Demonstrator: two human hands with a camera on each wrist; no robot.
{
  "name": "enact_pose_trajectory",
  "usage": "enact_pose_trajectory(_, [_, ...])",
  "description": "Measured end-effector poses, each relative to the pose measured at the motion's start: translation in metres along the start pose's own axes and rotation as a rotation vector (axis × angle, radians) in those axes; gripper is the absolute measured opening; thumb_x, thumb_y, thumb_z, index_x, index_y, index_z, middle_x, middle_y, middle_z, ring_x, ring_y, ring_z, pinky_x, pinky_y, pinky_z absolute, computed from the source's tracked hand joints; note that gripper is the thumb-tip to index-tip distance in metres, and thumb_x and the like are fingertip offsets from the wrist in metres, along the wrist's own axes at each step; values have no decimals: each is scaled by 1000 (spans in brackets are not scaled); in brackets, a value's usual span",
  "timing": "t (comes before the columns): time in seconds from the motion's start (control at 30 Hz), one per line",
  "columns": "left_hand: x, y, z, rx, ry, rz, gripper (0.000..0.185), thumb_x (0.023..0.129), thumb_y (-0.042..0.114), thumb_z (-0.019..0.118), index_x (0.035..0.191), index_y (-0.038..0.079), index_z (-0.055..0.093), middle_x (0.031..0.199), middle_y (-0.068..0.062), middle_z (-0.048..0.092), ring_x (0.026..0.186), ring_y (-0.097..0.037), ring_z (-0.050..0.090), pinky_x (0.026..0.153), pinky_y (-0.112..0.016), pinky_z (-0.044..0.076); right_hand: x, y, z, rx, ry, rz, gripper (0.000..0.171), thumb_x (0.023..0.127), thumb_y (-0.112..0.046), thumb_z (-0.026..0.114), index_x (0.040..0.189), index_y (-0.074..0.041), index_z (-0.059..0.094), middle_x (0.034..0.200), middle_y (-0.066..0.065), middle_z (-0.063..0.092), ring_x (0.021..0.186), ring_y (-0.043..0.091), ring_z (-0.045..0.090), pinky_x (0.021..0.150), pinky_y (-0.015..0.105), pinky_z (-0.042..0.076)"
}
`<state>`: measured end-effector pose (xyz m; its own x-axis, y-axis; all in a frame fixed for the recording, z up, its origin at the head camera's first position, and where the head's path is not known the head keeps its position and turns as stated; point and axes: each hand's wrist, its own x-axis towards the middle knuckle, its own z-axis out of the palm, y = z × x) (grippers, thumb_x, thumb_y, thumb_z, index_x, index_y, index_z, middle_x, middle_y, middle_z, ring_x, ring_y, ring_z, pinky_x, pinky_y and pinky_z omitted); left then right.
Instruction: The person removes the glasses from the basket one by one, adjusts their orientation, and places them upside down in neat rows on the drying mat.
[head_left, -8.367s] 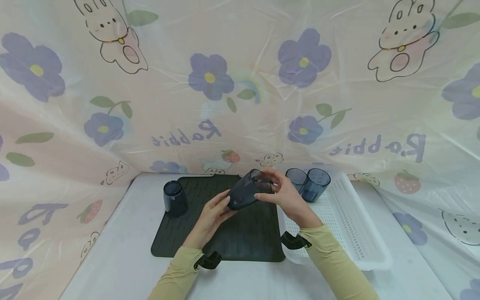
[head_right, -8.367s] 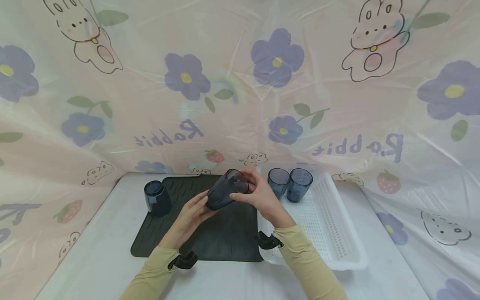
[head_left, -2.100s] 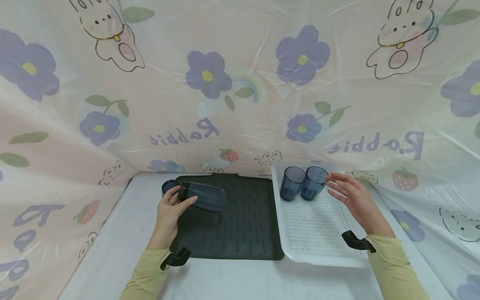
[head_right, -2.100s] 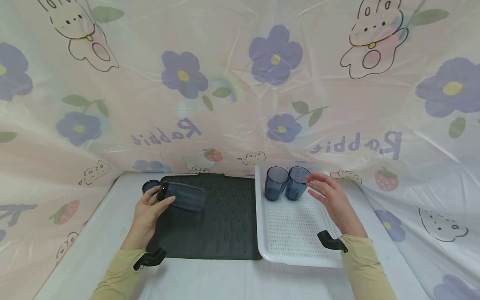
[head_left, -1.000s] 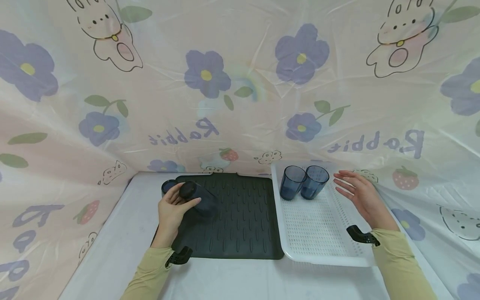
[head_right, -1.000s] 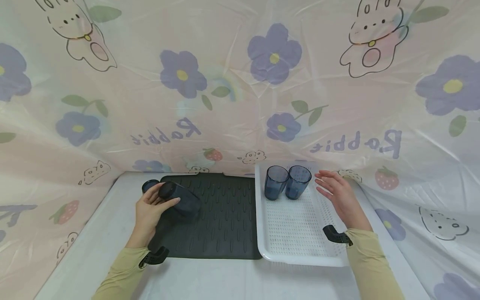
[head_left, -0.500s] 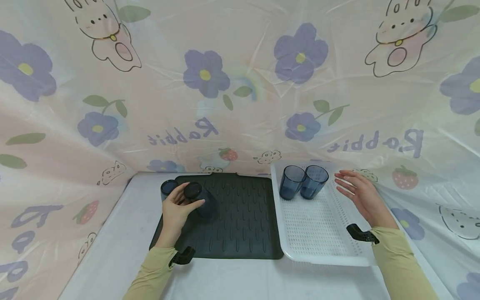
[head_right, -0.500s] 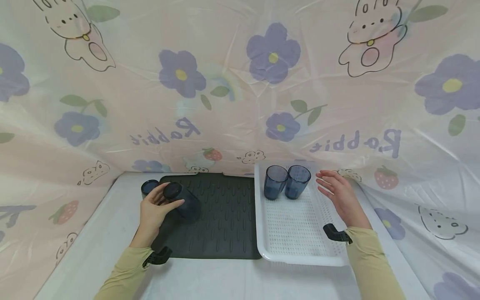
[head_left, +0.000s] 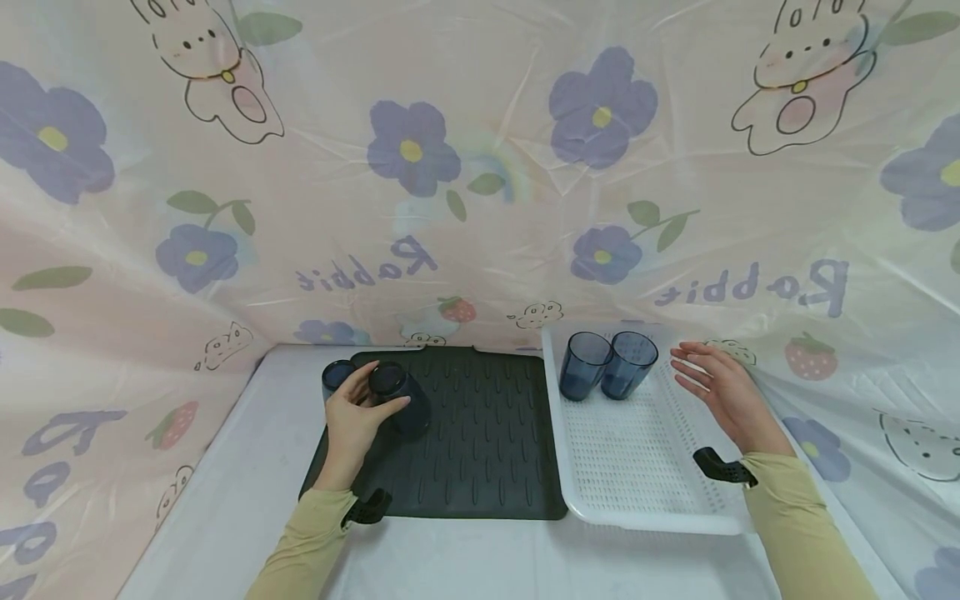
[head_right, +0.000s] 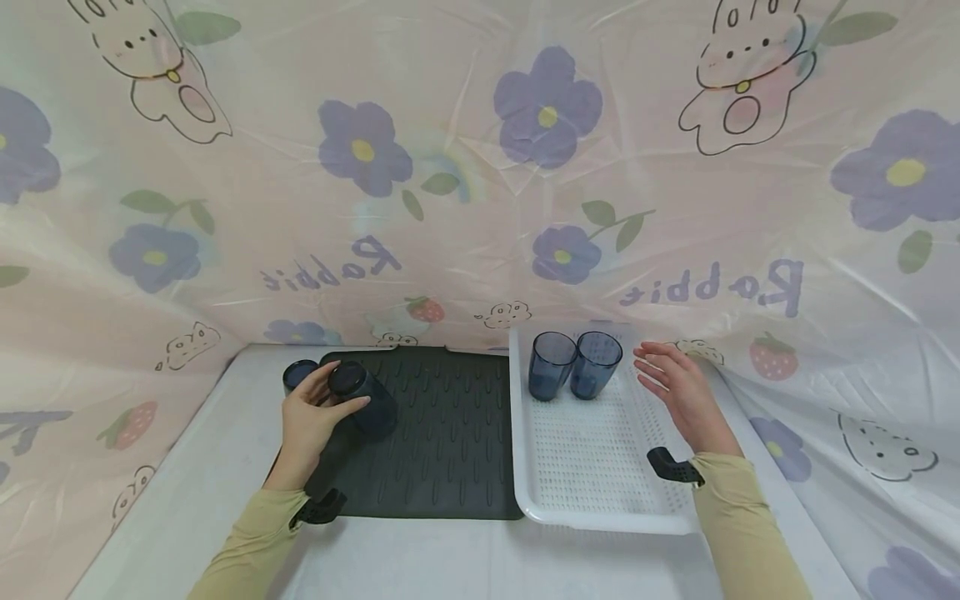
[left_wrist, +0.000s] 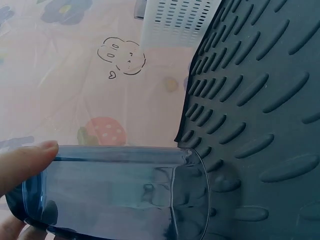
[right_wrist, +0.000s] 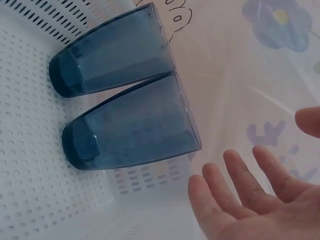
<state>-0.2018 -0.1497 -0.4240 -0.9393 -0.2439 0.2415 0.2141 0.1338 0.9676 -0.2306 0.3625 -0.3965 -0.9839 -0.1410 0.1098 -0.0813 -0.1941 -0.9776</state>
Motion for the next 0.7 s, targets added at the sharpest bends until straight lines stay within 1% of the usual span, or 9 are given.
enact_pose_trajectory(0.1, [1, 1, 1, 15, 9, 7, 70, 68, -7, 83, 131, 3, 56, 128, -18, 56, 118, -29, 53, 100, -44, 44, 2, 1, -1, -2, -2, 8, 24, 104, -13, 43, 126, -9, 49, 121, -2, 59, 110, 8, 57, 93, 24, 49])
enact_pose_trajectory(0.23, [4, -3, 1, 36, 16, 24, 71, 67, -6, 84, 132, 1, 55, 128, -20, 56, 119, -32, 53, 99, -47, 44, 4, 2, -2, -8, 2, 25, 23, 104, -13, 43, 125, -10, 49, 118, -6, 60, 109, 7, 57, 92, 23, 49])
enact_pose_trajectory(0.37, [11, -19, 0, 41, 27, 24, 72, 66, -2, 86, 131, 6, 57, 128, -17, 57, 119, -30, 53, 100, -47, 43, 6, 3, -2, -16, 10, 43, 22, 104, -13, 44, 125, -10, 49, 117, -7, 60, 108, 7, 58, 92, 22, 49])
enact_pose_trajectory(0.47, [15, -31, 0, 41, 33, 19, 72, 65, 3, 88, 131, 12, 59, 129, -12, 57, 120, -26, 53, 101, -43, 43, 7, 4, -3, -29, 17, 50, 22, 103, -14, 44, 124, -11, 49, 117, -8, 59, 108, 6, 58, 91, 21, 49])
enact_pose_trajectory(0.7, [16, -35, 1, 81, 53, 29, 72, 65, 3, 88, 130, 14, 60, 129, -10, 57, 119, -24, 53, 100, -39, 45, 12, 6, -4, -82, 37, 71, 23, 103, -17, 46, 126, -11, 46, 119, -5, 55, 107, 5, 57, 92, 20, 48])
